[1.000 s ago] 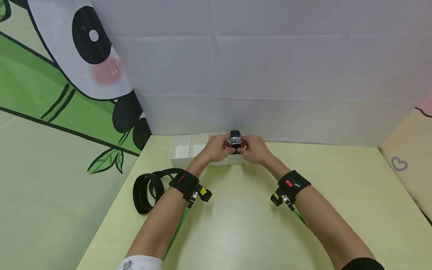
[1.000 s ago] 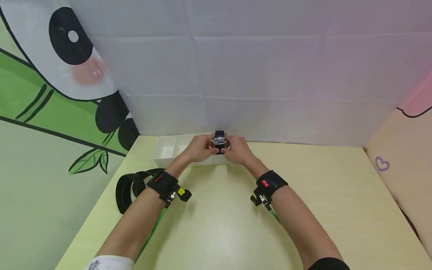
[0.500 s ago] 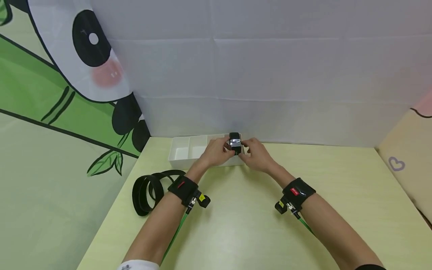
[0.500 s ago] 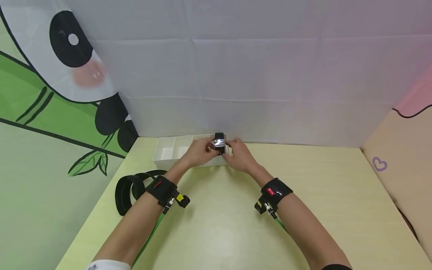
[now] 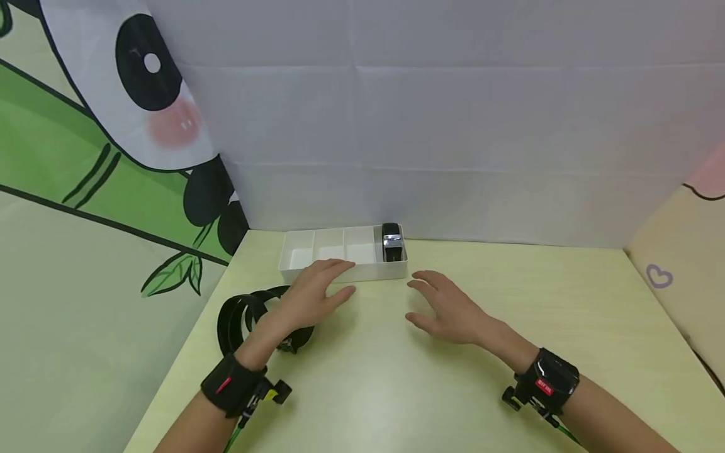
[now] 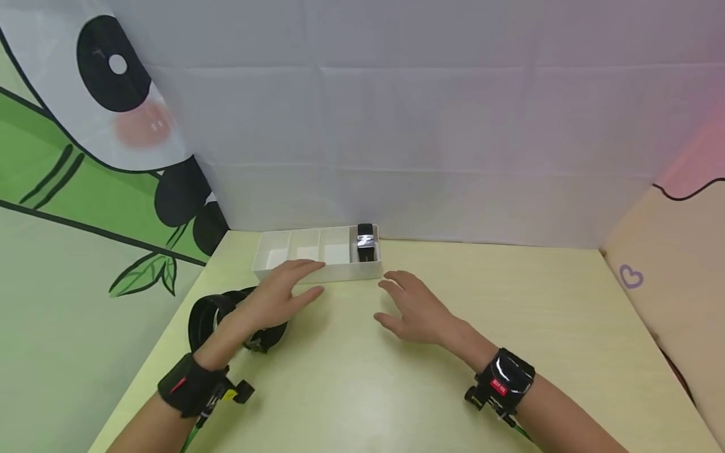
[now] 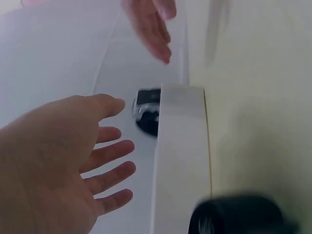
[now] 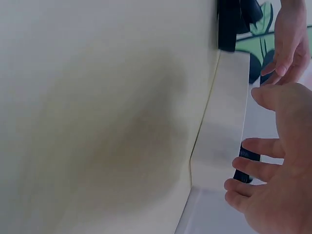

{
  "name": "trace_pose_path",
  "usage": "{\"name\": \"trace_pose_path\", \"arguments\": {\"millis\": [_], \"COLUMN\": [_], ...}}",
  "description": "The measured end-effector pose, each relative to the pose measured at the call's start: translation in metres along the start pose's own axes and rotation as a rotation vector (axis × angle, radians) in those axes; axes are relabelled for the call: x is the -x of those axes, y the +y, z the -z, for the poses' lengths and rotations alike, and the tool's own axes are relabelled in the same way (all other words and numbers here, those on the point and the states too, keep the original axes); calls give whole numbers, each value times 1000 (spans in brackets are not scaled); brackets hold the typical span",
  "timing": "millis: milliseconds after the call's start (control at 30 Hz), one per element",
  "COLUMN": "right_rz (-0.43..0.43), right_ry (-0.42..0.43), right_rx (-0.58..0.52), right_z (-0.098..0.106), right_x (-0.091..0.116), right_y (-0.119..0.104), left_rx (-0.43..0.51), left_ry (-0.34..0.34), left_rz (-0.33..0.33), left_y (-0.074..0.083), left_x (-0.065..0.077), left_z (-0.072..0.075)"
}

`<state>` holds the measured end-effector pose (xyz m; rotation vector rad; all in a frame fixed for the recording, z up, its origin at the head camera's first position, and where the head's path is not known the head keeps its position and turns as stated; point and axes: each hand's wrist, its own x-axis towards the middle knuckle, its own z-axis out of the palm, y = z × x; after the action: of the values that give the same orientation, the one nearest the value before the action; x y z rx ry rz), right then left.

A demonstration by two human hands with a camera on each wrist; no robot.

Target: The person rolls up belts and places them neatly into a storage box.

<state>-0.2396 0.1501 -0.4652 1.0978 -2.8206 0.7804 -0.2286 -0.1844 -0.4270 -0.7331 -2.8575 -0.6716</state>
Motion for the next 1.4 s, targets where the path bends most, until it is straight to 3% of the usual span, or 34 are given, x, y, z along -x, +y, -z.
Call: {"name": "trace_pose_path", "arguments": {"millis": [133,300,433,567,767,967,1133,1400], "right_rz": [94,205,257,290,398,490,462,459], "right_ry": [-26,-62,-112,-154,-172,-112,-57,10], "right_rx": [27,27,15,34,194,315,292,214], "right_z": [-11,-30,-46,-64,-90,-107,-107,-92], "right_x": [2,-19,-42,-66,-91,-97,-93,-64], "right_y": [-19,-45,-67,-87,-114,-127,-126,-104], "left_rx": [-31,1,8,-3,-20,-56,-39,17], "left_ry": [74,158,203,197,160,152,167,159], "left_rz": [39,133,177,223,354,425,411,361], "left_y": [-16,-44,-64,-85,-113,-127,-126,-104], "left_x": [47,94,123,141,153,154,154,141], "left_z": [24,50,63,66,55,46,41,31]}}
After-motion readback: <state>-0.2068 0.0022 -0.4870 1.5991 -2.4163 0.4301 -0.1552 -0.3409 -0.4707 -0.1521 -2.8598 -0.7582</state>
